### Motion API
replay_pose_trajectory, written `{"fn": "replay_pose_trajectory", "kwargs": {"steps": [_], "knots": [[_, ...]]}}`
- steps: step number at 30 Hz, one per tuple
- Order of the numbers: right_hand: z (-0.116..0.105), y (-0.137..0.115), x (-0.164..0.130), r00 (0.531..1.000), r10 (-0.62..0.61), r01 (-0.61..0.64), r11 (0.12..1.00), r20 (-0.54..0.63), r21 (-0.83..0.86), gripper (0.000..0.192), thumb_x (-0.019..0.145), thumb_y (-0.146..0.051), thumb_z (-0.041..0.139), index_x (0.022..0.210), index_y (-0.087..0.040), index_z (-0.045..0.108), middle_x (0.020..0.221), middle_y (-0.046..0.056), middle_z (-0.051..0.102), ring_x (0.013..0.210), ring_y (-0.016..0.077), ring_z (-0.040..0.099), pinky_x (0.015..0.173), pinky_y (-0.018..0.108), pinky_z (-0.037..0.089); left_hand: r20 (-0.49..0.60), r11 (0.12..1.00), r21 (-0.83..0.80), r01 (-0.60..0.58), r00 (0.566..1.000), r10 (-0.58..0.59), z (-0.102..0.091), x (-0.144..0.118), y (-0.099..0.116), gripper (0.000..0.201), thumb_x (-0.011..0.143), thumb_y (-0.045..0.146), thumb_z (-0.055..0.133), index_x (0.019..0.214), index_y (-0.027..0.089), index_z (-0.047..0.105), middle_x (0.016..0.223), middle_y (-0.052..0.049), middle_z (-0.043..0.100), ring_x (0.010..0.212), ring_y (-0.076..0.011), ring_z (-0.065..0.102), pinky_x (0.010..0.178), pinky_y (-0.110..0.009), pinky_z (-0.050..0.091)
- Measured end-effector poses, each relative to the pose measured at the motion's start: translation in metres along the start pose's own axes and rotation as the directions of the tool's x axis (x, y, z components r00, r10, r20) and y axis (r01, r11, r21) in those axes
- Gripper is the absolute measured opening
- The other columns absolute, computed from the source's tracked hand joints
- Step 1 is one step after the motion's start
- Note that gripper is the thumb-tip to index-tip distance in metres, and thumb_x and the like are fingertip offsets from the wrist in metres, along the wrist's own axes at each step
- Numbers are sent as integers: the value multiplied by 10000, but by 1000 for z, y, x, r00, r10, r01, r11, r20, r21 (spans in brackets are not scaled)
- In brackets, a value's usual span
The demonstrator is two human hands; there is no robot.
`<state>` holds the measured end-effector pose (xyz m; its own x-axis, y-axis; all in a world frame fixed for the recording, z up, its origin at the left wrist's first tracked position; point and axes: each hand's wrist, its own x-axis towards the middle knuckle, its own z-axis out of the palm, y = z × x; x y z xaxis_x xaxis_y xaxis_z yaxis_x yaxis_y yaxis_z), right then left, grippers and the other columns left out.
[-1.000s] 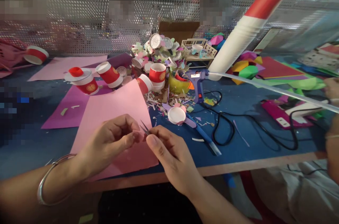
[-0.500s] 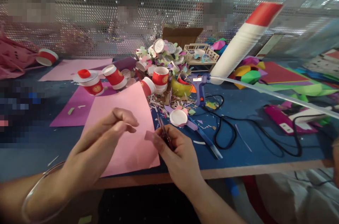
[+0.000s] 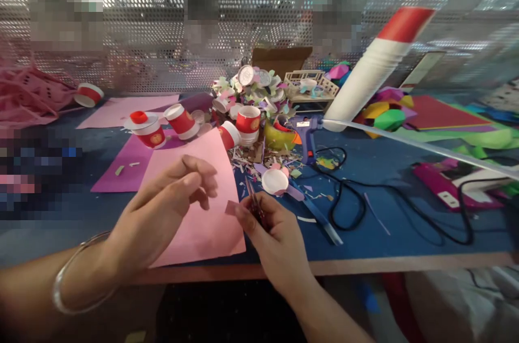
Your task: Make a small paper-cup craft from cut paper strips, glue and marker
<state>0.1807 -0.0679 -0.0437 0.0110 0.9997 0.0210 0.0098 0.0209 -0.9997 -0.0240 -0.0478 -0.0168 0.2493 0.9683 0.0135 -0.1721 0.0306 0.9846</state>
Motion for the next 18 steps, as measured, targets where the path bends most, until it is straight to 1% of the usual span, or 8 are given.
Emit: {"fn": "replay_pose_trajectory", "kwargs": {"steps": [1, 3, 5, 6, 8, 10, 14, 18], "knots": [[0, 0, 0, 1000, 15, -15, 1000, 10, 4, 257, 936, -442, 695, 874, -198, 643, 639, -61, 427, 515, 71, 302, 438, 218, 246, -11, 1000, 16, 1, 1000, -1, 4, 17, 3, 206, 958, 397, 663, 1061, 219, 667, 1082, -48, 658, 982, -185, 597, 857, -316, 473], [0, -1, -1, 999, 37, -38, 999, 33, 13, 253, 948, -443, 682, 893, -199, 643, 627, -72, 383, 503, 67, 271, 425, 221, 218, 63, 990, 71, 120, 990, -124, 9, 33, 6, 270, 933, 411, 700, 1099, 209, 634, 995, -25, 633, 866, -151, 567, 777, -297, 454], [0, -2, -1, 999, 36, -36, 999, 39, -1, 258, 955, -449, 672, 890, -201, 637, 619, -77, 357, 497, 67, 259, 420, 224, 209, 189, 969, 121, 215, 954, -235, 12, 32, 5, 308, 910, 407, 726, 1082, 174, 619, 947, -22, 615, 828, -138, 544, 740, -287, 434], [0, -4, -1, 999, 31, -30, 999, 35, -23, 262, 955, -449, 671, 877, -202, 631, 617, -78, 352, 497, 67, 262, 420, 224, 211, 246, 964, 130, 231, 935, -257, 13, 29, 4, 303, 903, 393, 734, 1051, 156, 616, 932, -22, 608, 825, -135, 538, 736, -283, 428], [0, -6, -2, 999, 23, -21, 996, 26, -83, 271, 953, -447, 672, 850, -202, 620, 617, -75, 355, 501, 69, 280, 424, 225, 225, 317, 971, 109, 214, 918, -238, 13, 25, 2, 267, 894, 346, 744, 980, 133, 607, 904, -20, 594, 818, -127, 533, 734, -275, 429], [1, -8, -2, 999, 22, -19, 992, 24, -123, 271, 957, -446, 663, 843, -203, 620, 626, -69, 375, 507, 73, 302, 429, 226, 241, 332, 978, 61, 199, 920, -208, 14, 23, -1, 237, 905, 321, 729, 938, 132, 591, 862, -9, 588, 785, -116, 543, 720, -267, 441], [4, -13, 0, 998, 34, -28, 992, 48, -119, 265, 957, -444, 655, 843, -207, 628, 650, -56, 427, 509, 79, 306, 430, 233, 241, 309, 978, -9, 207, 931, -194, 15, 27, -3, 212, 920, 298, 715, 886, 135, 583, 802, -6, 618, 734, -107, 592, 706, -257, 487], [4, -12, 0, 995, 63, -56, 995, 83, -86, 268, 945, -469, 666, 890, -207, 655, 671, -38, 462, 533, 94, 336, 452, 245, 251, 287, 954, -92, 284, 925, -248, 13, 27, 0, 200, 903, 258, 731, 837, 138, 585, 726, 5, 644, 643, -82, 594, 638, -218, 490]]}}
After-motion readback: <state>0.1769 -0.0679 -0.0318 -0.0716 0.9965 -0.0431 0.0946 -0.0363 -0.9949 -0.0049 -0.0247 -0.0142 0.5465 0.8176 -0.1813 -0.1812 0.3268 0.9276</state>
